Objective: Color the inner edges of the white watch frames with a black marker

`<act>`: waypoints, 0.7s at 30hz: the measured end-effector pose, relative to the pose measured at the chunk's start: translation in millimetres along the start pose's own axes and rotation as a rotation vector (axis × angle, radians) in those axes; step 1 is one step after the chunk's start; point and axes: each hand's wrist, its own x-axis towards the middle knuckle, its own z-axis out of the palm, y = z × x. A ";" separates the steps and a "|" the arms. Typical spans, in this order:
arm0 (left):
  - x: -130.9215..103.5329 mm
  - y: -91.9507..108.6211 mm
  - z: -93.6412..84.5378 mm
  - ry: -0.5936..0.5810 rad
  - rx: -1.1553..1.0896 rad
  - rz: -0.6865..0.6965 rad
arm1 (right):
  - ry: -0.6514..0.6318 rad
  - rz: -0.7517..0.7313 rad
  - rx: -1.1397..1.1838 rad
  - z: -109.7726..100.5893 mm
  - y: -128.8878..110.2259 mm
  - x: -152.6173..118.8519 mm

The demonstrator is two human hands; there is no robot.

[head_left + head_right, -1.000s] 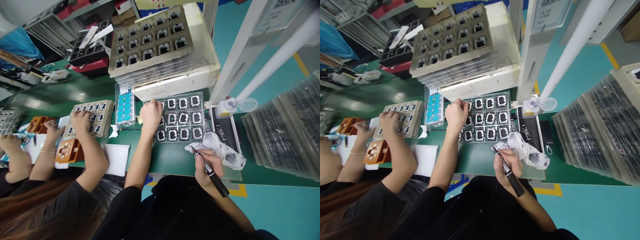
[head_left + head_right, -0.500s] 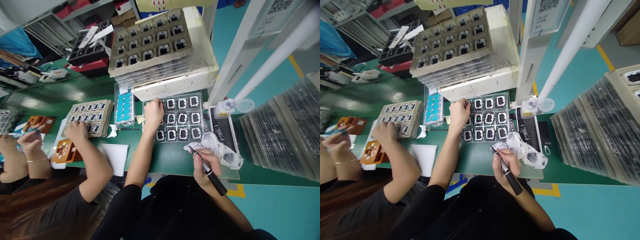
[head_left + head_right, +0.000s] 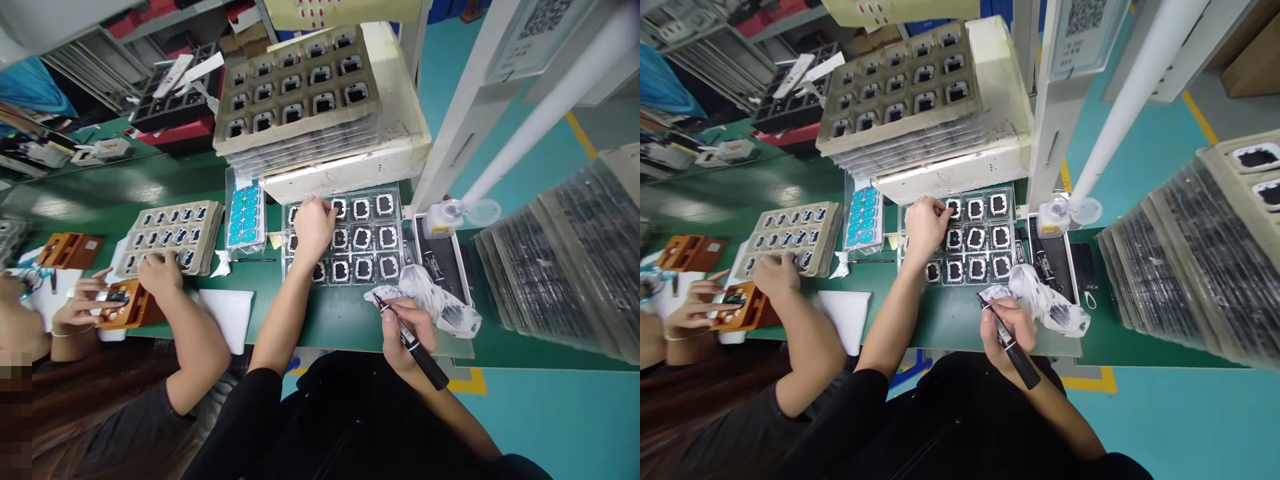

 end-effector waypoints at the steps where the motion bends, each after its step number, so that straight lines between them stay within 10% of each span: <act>1: -0.4 -2.9 -2.7 0.017 -0.036 0.004 | 0.004 -0.005 0.008 0.1 0.2 -0.1; 11: -89.1 -26.1 -44.4 0.114 -0.974 -0.202 | -0.027 0.022 0.014 -1.7 -0.6 -1.7; 21: -178.0 -10.0 -25.6 -0.108 -1.333 -0.577 | -0.071 -0.049 0.040 -0.9 -10.1 14.8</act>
